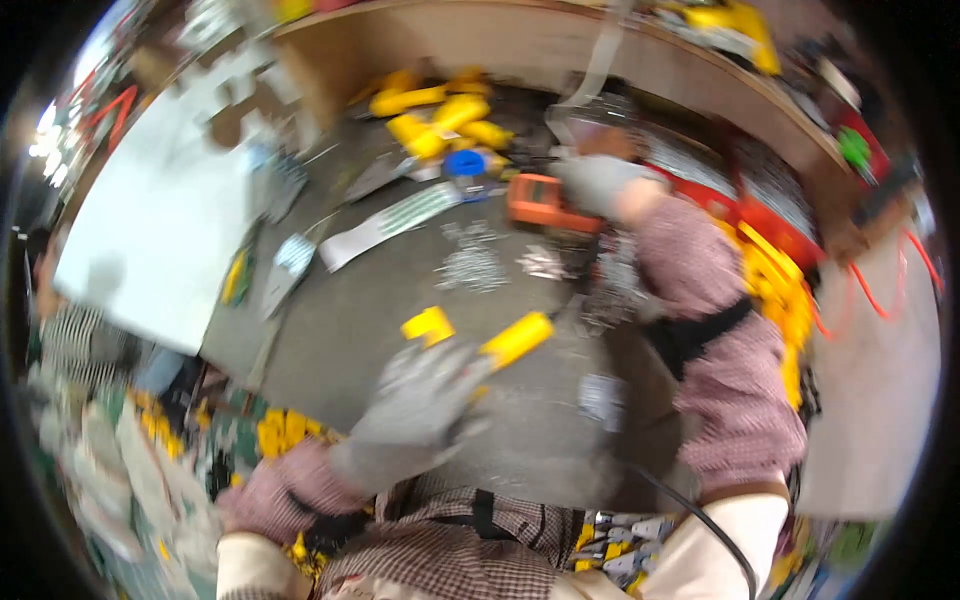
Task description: Assembling and soldering electronic components into plastic housings using various hand tools.
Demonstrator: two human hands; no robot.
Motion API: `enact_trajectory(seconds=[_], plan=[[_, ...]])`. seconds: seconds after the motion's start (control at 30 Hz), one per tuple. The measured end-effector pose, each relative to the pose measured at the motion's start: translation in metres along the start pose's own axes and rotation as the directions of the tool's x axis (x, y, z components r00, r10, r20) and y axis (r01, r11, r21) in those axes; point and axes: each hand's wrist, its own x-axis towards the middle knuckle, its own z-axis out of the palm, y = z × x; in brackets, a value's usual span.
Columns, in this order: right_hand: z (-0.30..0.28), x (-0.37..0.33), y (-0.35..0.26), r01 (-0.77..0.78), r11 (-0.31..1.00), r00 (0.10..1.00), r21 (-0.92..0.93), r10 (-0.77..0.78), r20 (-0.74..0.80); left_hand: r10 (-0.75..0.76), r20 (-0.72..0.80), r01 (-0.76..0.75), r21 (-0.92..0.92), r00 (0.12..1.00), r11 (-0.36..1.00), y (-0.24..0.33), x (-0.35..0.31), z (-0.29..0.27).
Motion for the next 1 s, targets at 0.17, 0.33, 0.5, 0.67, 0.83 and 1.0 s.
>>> enact_trajectory(seconds=[0.17, 0.33, 0.5, 0.67, 0.83, 1.0], plan=[[0.01, -0.015, 0.018, -0.075, 0.997, 0.987, 0.01, 0.076, -0.144, -0.125, -0.275, 0.073, -0.192, 0.953, 0.979, -0.022, 0.067, 0.121], [0.014, -0.034, 0.022, -0.031, 0.988, 0.921, 0.148, 0.086, -0.379, -0.165, -0.102, 0.188, 0.285, 0.981, 0.94, 0.01, 0.067, 0.072], [-0.035, -0.169, -0.196, 0.155, 0.498, 0.975, 0.853, 0.061, -0.213, -0.397, -0.389, 0.442, 0.03, 0.832, 0.897, -0.053, -0.224, 0.05], [-0.024, -0.188, -0.244, 0.455, 0.617, 0.766, 0.642, -0.639, 0.072, -0.8, -0.251, 0.835, 0.251, 0.544, 0.489, -0.137, -0.441, 0.052], [0.018, -0.196, -0.254, 0.248, 0.599, 0.881, 0.761, -0.467, 0.08, -0.775, -0.268, 0.798, 0.399, 0.572, 0.451, -0.222, -0.529, 0.11], [0.055, -0.212, -0.237, -0.071, 0.375, 0.966, 0.924, -0.205, 0.158, -0.971, 0.106, 0.912, 0.334, 0.216, 0.239, -0.208, -0.543, 0.116]])
